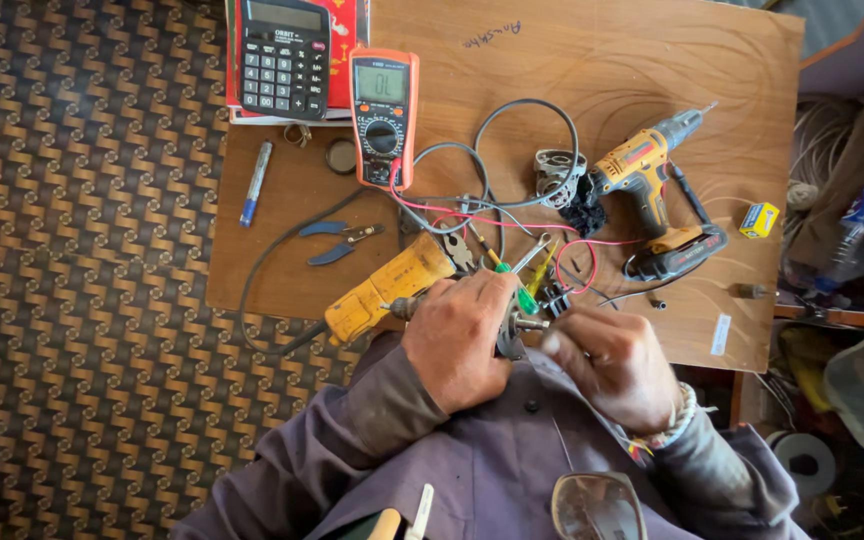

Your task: The person uses a wrench to loosen a nut on a small electrical component, then uses a screwdriver to remove a screw. They proceed to use pliers to manipulate and remove parts of the component, disassembling it on a cluttered workbench.

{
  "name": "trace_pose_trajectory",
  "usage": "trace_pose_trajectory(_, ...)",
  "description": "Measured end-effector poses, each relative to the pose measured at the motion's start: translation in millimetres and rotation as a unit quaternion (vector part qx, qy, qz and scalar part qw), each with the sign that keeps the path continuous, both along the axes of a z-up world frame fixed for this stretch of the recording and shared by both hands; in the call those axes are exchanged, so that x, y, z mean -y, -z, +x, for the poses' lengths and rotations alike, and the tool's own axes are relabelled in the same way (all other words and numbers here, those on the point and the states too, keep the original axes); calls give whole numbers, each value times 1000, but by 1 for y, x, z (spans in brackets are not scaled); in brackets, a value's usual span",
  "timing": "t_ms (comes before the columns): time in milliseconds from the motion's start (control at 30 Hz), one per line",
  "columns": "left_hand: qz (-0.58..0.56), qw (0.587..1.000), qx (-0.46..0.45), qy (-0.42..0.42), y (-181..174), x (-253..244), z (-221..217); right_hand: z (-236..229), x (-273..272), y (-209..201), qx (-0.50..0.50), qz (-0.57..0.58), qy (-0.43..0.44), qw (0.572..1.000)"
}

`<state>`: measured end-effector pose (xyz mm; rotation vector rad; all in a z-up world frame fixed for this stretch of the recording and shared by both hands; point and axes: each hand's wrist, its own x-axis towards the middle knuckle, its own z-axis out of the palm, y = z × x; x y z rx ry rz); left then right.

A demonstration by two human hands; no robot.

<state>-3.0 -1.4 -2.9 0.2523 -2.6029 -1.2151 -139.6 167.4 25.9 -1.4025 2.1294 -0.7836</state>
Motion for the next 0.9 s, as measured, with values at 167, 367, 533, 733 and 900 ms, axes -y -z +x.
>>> trace_pose_trajectory(167, 2, 1000, -14, -3, -1, 2, -1, 0, -2, -15, -34, -94, -4, 995)
trace_pose_trajectory(367, 9, 1000, -14, -6, -4, 1, -2, 3, -4, -17, -82, -16, 18, 996)
trace_pose_trajectory(533, -16, 1000, -10, 22, -7, 2, -2, 7, -3, -13, -121, -55, 5, 991)
trace_pose_trajectory(733, 2, 1000, -10, 10, -12, 1, -1, 6, 3, -17, -133, -116, 10, 984)
trace_pose_trajectory(900, -5, 999, -10, 31, -13, 1, 1, 11, 6, -7, -152, -140, -28, 978)
